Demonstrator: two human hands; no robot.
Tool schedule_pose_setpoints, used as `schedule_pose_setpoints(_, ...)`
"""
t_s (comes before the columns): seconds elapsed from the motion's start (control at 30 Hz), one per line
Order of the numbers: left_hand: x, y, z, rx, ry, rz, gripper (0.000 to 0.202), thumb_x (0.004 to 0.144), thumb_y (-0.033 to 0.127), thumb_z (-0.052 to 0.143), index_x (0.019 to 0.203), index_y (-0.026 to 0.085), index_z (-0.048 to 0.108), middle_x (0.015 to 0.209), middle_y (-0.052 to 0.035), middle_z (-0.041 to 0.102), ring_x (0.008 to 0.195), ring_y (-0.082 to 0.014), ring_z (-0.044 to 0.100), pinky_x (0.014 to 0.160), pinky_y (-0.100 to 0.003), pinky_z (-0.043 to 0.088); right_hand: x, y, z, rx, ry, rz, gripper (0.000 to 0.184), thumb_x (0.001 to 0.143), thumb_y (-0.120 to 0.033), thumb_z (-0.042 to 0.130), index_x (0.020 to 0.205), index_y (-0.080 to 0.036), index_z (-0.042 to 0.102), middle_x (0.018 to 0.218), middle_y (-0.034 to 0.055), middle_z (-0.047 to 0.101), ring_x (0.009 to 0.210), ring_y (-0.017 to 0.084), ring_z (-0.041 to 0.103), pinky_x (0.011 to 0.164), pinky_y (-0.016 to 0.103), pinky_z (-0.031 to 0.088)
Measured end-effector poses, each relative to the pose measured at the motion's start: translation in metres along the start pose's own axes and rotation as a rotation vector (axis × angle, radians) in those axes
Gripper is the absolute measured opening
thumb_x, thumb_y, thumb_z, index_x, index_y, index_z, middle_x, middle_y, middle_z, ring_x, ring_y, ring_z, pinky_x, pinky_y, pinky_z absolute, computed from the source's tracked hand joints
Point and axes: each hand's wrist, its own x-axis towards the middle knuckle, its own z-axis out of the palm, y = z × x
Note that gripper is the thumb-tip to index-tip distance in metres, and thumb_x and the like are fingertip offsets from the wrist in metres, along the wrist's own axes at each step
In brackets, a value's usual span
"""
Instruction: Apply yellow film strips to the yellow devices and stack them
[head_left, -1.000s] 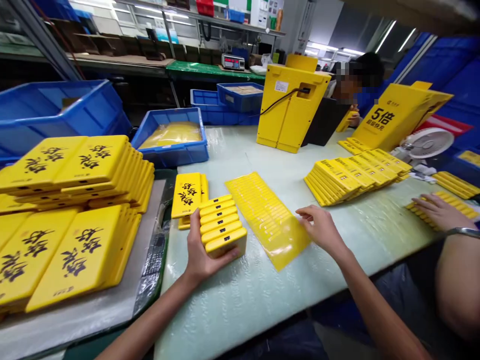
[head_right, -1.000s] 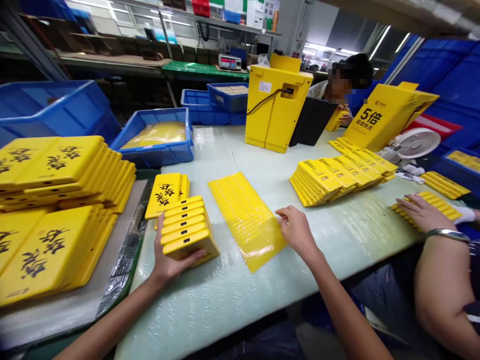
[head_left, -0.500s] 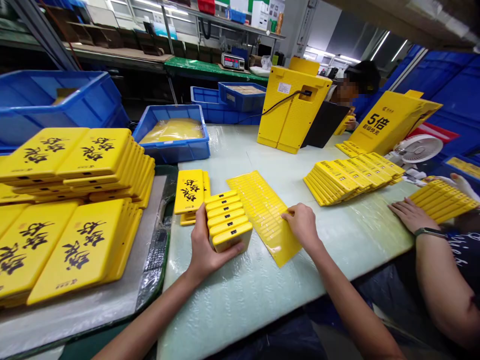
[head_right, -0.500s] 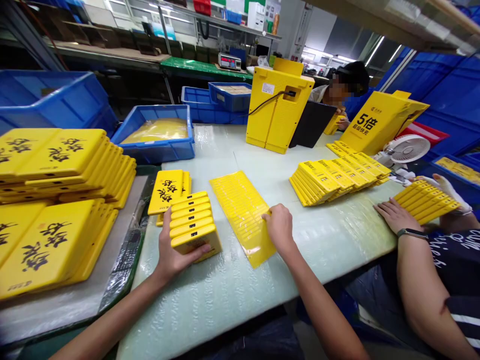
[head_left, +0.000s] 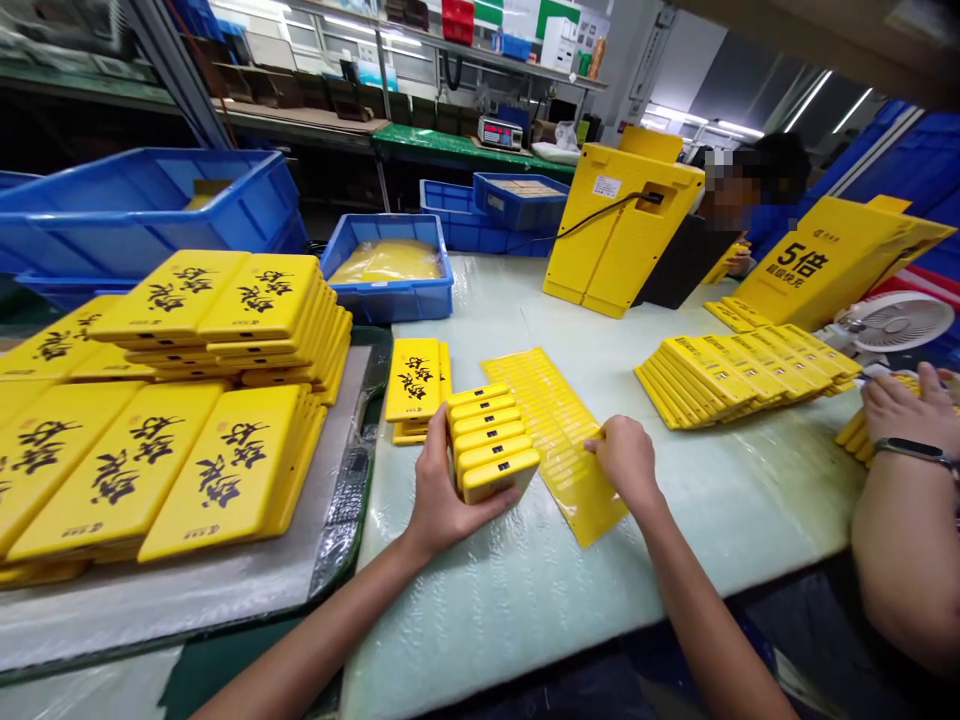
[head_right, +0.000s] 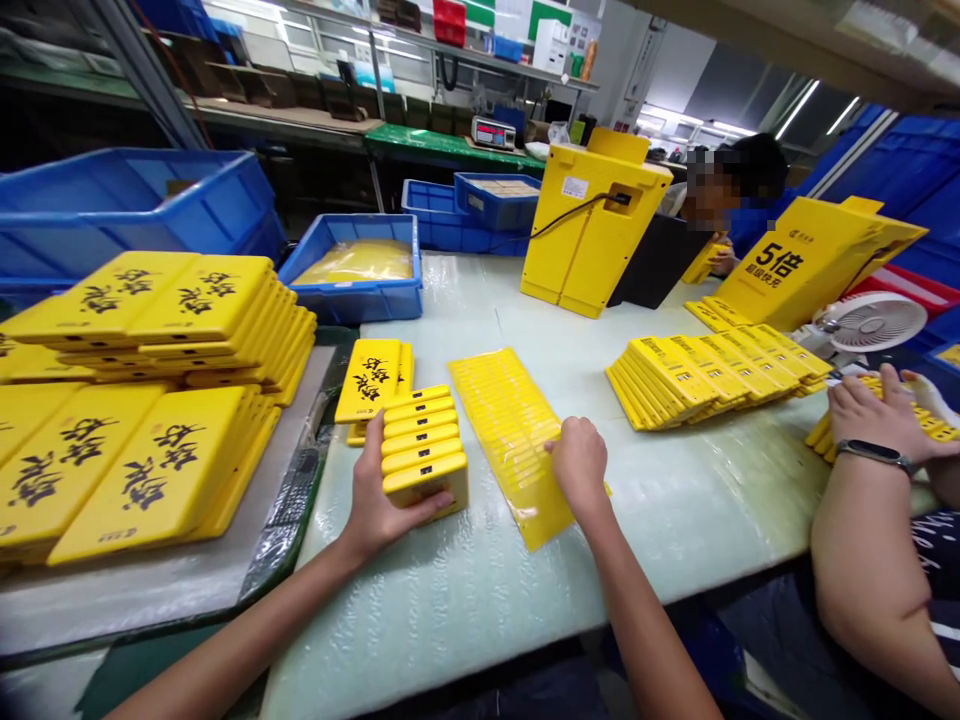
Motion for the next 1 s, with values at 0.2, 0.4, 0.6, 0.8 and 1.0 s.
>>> schedule_pose_setpoints(0.2,0.0,-0.002,0.001,0.001,0.009,0.004,0.122,0.062,0.066,0.094,0.158,0.017,0.034,0.133,-0.0192,0.071,0.125,-0.0432,0.07,0.109,-0.063,0.057,0.006,0.006,0.003,0.035,0.008,0.034,0.024,0.093,-0.029,0.082,0.108,-0.011,0.081,0.109,0.0202,0.08,0.105,0.033,0.076,0.075,0.033,0.046)
schedule_pose_setpoints(0.4,0.002,-0.002,0.003,-0.023,0.013,0.01,0.125,0.061,0.067,0.094,0.157,0.016,0.033,0.137,-0.0214,0.068,0.129,-0.0449,0.067,0.11,-0.066,0.055,0.011,0.014,0.007,0.14,0.051,0.052,0.025,0.085,-0.03,0.088,0.102,-0.014,0.08,0.107,0.0161,0.081,0.102,0.031,0.076,0.077,0.033,0.048)
schedule_pose_setpoints(0.6,0.004,0.005,0.002,-0.059,-0.02,0.022,0.119,0.063,0.062,0.094,0.156,0.019,0.034,0.142,-0.0191,0.065,0.133,-0.0425,0.065,0.113,-0.062,0.053,0.01,0.032,0.015,0.636,0.074,0.073,0.014,0.075,-0.023,0.082,0.085,-0.016,0.075,0.085,0.0095,0.078,0.086,0.027,0.074,0.081,0.037,0.055)
schedule_pose_setpoints(0.8,0.001,0.008,0.002,-0.083,-0.038,-0.027,0.119,0.063,0.059,0.095,0.157,0.02,0.032,0.146,-0.0195,0.062,0.136,-0.0436,0.061,0.117,-0.064,0.049,-0.007,0.049,-0.018,1.389,-0.113,-0.003,0.05,0.053,-0.05,0.099,0.081,-0.017,0.074,0.085,0.0064,0.075,0.079,0.021,0.073,0.076,0.035,0.064)
schedule_pose_setpoints(1.0,-0.004,0.008,0.005,-0.125,-0.045,-0.009,0.125,0.063,0.049,0.097,0.161,0.023,0.023,0.152,-0.0191,0.056,0.141,-0.0421,0.057,0.121,-0.064,0.046,-0.027,-0.025,-0.091,1.387,-0.275,-0.296,0.041,0.067,-0.047,0.095,0.084,-0.017,0.074,0.07,0.0,0.067,0.06,0.011,0.058,0.054,0.023,0.047)
